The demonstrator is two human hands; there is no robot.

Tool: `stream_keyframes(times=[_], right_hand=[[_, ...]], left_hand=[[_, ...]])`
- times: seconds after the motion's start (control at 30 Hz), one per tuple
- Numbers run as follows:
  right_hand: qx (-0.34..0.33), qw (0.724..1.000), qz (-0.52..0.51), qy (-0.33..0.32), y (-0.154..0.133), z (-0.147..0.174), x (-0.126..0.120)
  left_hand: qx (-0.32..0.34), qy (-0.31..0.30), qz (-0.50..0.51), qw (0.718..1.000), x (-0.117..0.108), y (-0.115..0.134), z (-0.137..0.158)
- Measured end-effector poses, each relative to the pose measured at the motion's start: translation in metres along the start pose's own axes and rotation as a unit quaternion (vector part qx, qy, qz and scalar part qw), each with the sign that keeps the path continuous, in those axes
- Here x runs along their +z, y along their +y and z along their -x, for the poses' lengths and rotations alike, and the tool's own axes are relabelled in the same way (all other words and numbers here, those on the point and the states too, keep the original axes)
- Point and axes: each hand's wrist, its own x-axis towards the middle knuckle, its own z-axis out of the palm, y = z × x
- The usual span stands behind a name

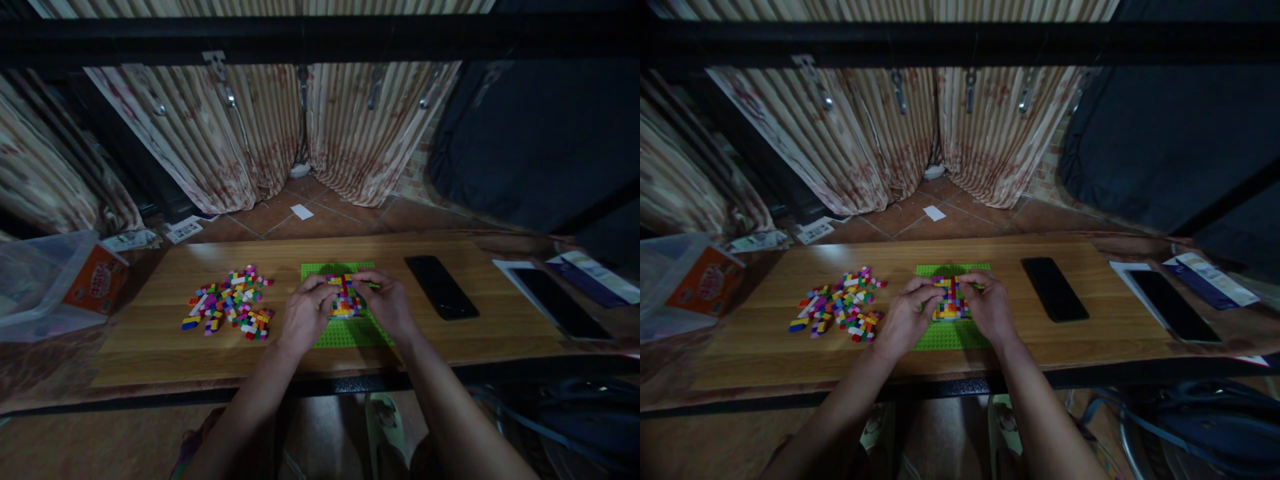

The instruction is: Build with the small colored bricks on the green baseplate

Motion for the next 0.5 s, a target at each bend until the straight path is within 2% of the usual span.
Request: stream_keyframes(times=[0.1, 0.23, 0.5], right_hand=[[0.003, 1.0, 0.0, -0.002, 0.003, 0.0, -0.001], [-0.003, 1.0, 0.006, -0.003, 0.005, -0.001, -0.002], [0.005, 1.0, 0.019, -0.008, 0.005, -0.001, -0.002]], left_hand=[[0.022, 0.01, -0.017, 1.0, 0.005, -0.002, -0.002], [0.046, -0.006, -0.055, 0.997, 0.008, -0.003, -0.004], [0.028, 0.031, -0.101, 0.994, 0.013, -0.001, -0.001]])
